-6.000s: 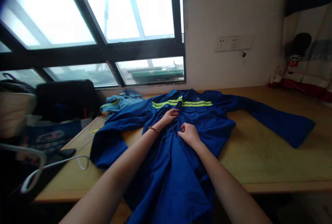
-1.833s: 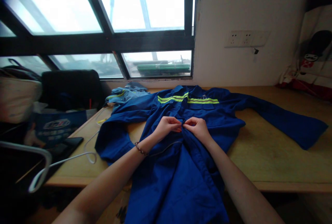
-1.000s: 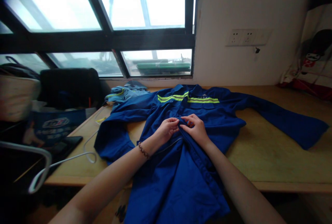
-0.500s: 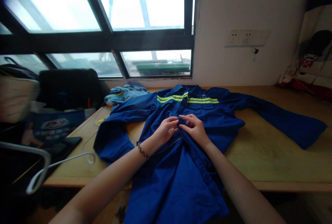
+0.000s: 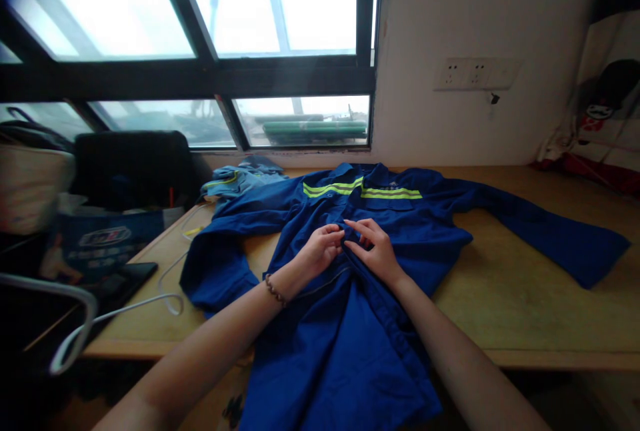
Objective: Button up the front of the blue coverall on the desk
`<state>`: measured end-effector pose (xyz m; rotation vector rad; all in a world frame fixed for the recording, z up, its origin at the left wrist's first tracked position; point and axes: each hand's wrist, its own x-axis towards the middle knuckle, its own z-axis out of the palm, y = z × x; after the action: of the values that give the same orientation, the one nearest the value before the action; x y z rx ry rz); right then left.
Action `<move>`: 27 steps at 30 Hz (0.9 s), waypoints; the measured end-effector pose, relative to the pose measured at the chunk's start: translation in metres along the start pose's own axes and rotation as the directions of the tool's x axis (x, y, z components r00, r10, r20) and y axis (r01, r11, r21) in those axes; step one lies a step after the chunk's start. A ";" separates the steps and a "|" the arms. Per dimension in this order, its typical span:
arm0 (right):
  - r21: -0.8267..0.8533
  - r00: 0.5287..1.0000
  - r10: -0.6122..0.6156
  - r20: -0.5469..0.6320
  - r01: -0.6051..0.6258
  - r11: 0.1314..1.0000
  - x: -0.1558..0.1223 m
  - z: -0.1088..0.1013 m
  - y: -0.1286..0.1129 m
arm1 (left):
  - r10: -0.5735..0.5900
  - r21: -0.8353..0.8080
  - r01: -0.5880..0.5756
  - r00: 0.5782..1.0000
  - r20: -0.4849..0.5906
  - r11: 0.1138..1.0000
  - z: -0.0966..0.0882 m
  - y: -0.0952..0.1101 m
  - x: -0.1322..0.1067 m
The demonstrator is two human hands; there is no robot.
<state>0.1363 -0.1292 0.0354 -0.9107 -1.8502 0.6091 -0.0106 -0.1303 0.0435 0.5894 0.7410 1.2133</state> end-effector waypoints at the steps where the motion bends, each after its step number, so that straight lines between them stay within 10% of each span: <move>1: -0.006 1.000 -0.005 0.004 0.005 1.000 0.000 0.000 0.000 | 0.000 0.003 0.000 1.000 0.004 1.000 0.000 0.000 0.000; 11: 0.030 0.996 0.094 0.000 -0.093 0.995 0.001 0.000 -0.002 | 0.068 0.261 -0.084 0.995 0.072 0.962 -0.006 0.007 0.005; 16: 0.155 0.962 0.258 -0.089 -0.243 0.958 0.004 -0.007 -0.003 | 0.218 0.704 -0.220 0.971 0.094 0.676 -0.031 0.029 0.021; 20: 0.149 0.901 0.370 0.228 -0.408 0.901 0.006 -0.017 -0.004 | 0.289 0.899 -0.311 0.931 0.223 0.308 -0.060 0.034 0.033; 23: -0.038 0.796 0.379 0.472 -0.411 0.911 0.003 -0.020 -0.006 | 0.243 0.927 -0.286 0.943 0.228 0.244 -0.077 0.030 0.039; 27: -0.167 0.797 0.271 0.540 -0.214 0.963 -0.002 -0.021 -0.002 | 0.217 0.948 -0.234 0.958 0.188 0.214 -0.093 0.035 0.055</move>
<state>0.1553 -0.1317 0.0451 -1.1308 -2.3173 1.0413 -0.0947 -0.0671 0.0006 1.8351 1.4503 0.8545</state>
